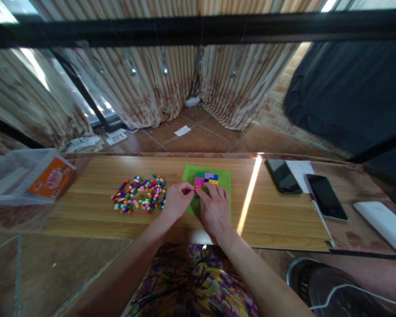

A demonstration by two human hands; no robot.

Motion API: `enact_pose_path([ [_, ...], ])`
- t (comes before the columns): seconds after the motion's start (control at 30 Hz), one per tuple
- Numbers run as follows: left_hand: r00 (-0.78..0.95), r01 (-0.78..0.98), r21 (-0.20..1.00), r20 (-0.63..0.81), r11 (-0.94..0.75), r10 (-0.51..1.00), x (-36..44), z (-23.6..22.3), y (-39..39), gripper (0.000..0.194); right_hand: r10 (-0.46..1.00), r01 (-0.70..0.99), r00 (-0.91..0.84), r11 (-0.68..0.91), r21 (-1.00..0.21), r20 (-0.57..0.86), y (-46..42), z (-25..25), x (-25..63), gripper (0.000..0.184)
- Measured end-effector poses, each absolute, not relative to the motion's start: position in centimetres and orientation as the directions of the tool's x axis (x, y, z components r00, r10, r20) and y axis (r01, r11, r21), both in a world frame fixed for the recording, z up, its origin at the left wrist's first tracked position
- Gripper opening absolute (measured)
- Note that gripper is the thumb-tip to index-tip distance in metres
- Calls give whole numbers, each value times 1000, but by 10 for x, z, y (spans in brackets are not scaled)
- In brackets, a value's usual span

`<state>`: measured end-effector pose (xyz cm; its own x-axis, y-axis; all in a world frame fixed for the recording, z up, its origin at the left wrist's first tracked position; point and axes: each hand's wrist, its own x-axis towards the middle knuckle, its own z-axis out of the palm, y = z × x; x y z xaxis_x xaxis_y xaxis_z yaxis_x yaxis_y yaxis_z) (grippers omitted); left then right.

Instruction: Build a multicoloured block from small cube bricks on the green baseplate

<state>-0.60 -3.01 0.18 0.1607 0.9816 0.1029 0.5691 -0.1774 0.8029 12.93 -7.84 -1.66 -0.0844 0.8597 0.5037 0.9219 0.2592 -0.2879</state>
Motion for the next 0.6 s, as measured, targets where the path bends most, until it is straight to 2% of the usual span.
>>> enact_pose_path([
  [0.23,80,551,818,145,-165,986,-54,3,-47,15,782,834,120,254,-489,611,-100,-17,144,29],
  [0.47,-127,658,751,172,-47,977,-134,-4,-45,12,841,808,241,103,-580,485,-114,-38,155,29],
  [0.6,-92,773,632,210,-63,973,-147,-7,-46,17,858,802,253,71,-593,446,-104,-39,157,37],
])
